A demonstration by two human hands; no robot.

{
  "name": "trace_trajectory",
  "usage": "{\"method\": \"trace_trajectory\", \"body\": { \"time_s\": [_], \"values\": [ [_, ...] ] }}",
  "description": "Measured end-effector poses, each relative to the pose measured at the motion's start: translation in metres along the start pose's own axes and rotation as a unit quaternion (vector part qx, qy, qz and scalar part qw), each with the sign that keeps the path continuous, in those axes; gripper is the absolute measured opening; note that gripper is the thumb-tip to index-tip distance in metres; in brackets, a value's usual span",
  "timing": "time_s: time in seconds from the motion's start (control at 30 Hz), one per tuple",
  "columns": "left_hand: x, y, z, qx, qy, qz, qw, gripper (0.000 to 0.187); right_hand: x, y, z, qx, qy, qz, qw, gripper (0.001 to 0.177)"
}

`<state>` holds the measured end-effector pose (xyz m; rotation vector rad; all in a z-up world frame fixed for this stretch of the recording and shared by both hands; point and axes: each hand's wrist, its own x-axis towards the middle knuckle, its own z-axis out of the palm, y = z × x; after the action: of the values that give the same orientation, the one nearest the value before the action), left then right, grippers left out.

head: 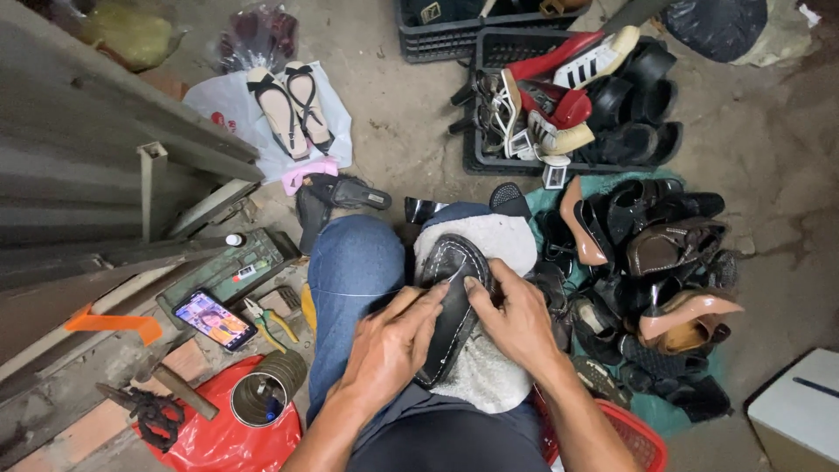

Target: Hand-stitching the sole of a shoe using a needle and thread in a repair shop.

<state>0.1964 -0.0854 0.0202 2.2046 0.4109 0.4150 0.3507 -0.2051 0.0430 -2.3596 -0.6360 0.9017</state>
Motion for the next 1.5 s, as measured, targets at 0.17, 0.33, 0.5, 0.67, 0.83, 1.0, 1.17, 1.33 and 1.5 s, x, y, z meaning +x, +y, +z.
{"method": "trace_trajectory", "body": {
  "time_s": [0.17, 0.33, 0.5, 0.67, 0.83, 1.0, 1.17, 1.33, 1.5],
  "values": [
    [0.003, -0.001, 0.007, -0.006, -0.020, -0.023, 1.000, 0.037, 0.002, 0.007, 0.002, 0.005, 0.009, -0.001, 1.000, 0.029],
    [0.005, -0.001, 0.008, 0.005, -0.023, -0.025, 0.999, 0.038, 0.004, 0.009, 0.002, 0.010, 0.004, -0.006, 1.000, 0.028],
    [0.003, -0.002, 0.008, 0.012, -0.052, -0.063, 0.997, 0.041, 0.005, 0.010, 0.002, 0.015, 0.001, -0.004, 1.000, 0.027],
    [0.007, 0.000, 0.006, 0.011, -0.032, -0.039, 0.999, 0.036, 0.004, 0.007, 0.000, 0.019, -0.005, -0.007, 1.000, 0.026],
    [0.010, -0.001, -0.012, 0.008, -0.105, -0.113, 0.988, 0.044, 0.002, 0.011, 0.012, -0.095, 0.079, -0.127, 0.984, 0.028],
    [0.008, -0.029, -0.035, 0.036, -0.122, -0.079, 0.989, 0.040, 0.008, 0.003, 0.039, -0.166, 0.172, -0.238, 0.941, 0.025],
    [0.014, -0.052, -0.042, 0.050, -0.129, 0.031, 0.990, 0.033, 0.026, 0.018, 0.064, -0.216, 0.156, -0.234, 0.935, 0.023],
    [0.037, -0.034, -0.050, 0.112, -0.168, 0.033, 0.979, 0.042, 0.056, 0.051, 0.094, -0.230, 0.125, -0.219, 0.940, 0.025],
    [0.049, -0.024, -0.047, 0.108, -0.199, -0.042, 0.973, 0.039, 0.073, 0.070, 0.113, -0.251, 0.097, -0.207, 0.941, 0.032]
  ]
}}
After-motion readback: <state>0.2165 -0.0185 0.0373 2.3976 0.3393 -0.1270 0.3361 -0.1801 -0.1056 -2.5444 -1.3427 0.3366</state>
